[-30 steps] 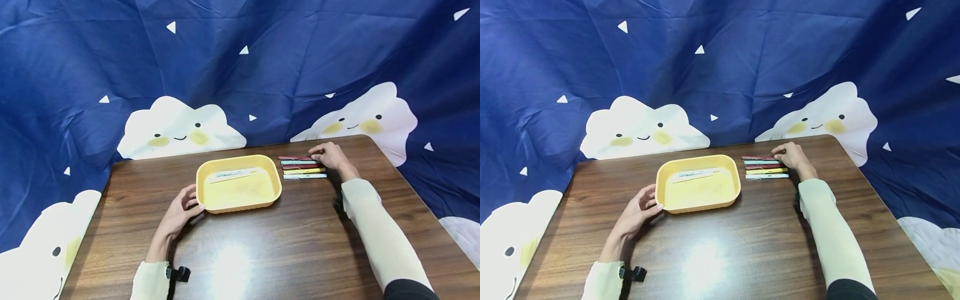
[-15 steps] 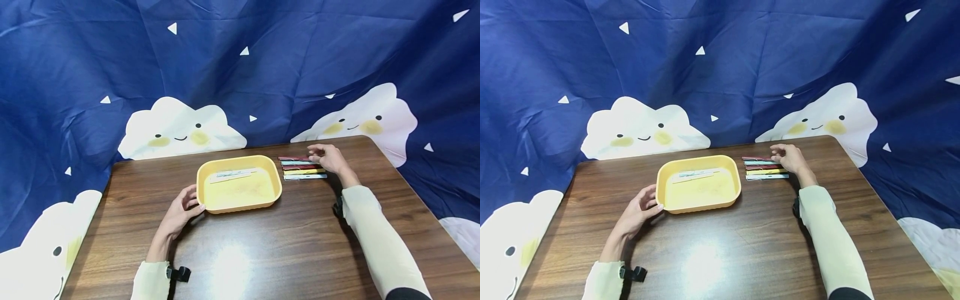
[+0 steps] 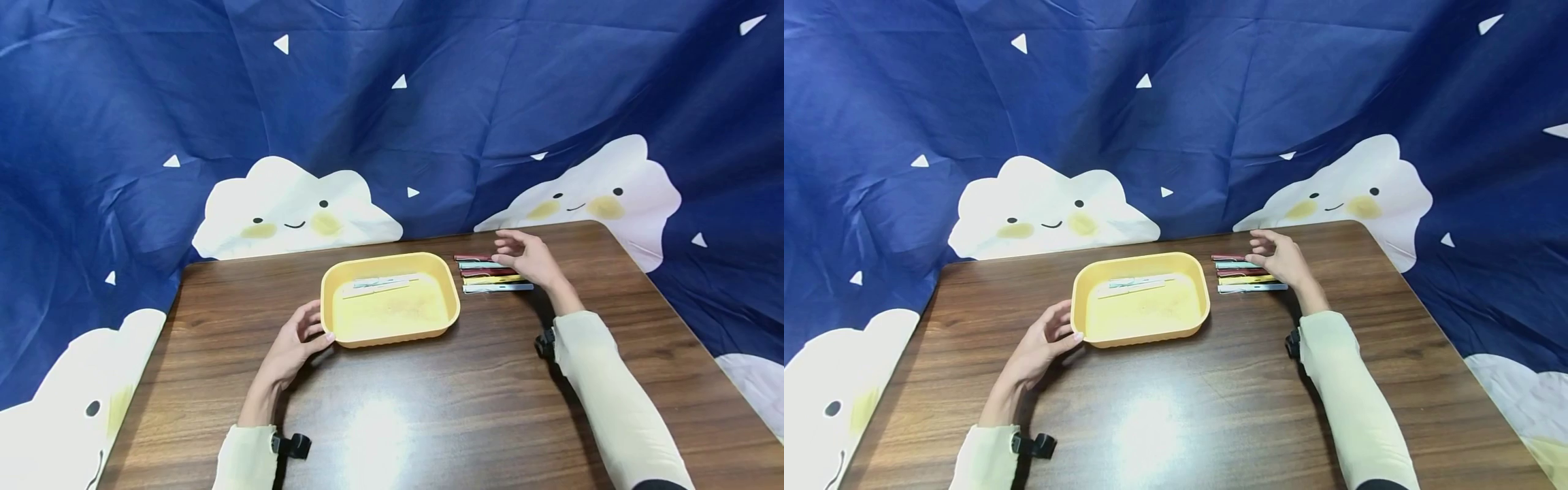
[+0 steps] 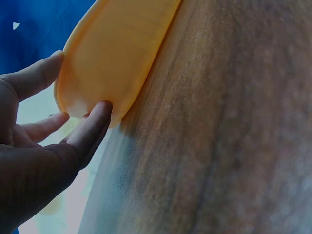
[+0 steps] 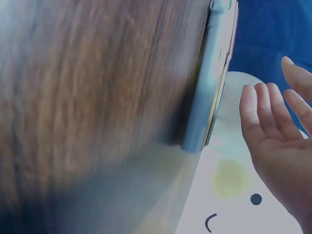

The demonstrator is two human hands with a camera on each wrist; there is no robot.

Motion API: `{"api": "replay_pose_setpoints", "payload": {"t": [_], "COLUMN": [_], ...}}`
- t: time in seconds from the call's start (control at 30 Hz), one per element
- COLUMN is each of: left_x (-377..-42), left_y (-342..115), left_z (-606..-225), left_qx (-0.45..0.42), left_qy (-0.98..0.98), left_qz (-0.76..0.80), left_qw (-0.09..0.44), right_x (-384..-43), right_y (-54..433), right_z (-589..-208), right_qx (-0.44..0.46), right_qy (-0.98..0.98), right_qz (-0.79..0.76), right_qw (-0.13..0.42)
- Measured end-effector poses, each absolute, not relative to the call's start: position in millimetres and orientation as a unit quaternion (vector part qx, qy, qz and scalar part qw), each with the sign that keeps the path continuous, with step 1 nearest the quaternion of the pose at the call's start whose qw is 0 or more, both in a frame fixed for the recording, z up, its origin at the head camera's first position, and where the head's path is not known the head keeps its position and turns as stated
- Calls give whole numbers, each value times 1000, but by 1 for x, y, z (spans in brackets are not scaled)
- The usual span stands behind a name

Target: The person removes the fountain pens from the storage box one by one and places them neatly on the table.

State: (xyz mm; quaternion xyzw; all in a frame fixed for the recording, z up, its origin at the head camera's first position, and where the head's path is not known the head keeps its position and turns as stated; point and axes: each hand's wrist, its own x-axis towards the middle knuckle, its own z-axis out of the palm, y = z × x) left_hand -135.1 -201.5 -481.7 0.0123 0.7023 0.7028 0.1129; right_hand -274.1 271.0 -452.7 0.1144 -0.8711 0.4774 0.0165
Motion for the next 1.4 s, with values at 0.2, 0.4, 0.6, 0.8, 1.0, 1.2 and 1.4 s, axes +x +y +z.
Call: {"api": "replay_pose_setpoints", "payload": {"t": [0.2, 0.4, 0.6, 0.8, 1.0, 1.2, 1.4], "left_x": [-135, -135, -136, -135, -135, -134, -135], "left_y": [-201, -201, -201, -200, -203, -203, -203], "left_z": [-481, -482, -480, -479, -481, -483, -483], "left_qx": [10, 11, 11, 14, 15, 11, 21], "left_qy": [704, 704, 704, 706, 707, 706, 705], "left_qz": [701, 701, 701, 699, 699, 699, 700], "left_qw": [111, 113, 113, 113, 109, 111, 112], "right_x": [-270, -265, -257, -253, -250, -248, -247], "right_y": [262, 250, 235, 220, 202, 185, 173], "right_z": [-447, -438, -425, -415, -410, -410, -412], "right_qx": [118, 128, 155, 201, 196, 214, 232], "right_qy": [-866, -856, -833, -819, -797, -803, -805], "right_qz": [485, 501, 531, 536, 571, 555, 544], "right_qw": [12, 8, 13, 9, -26, -36, -41]}}
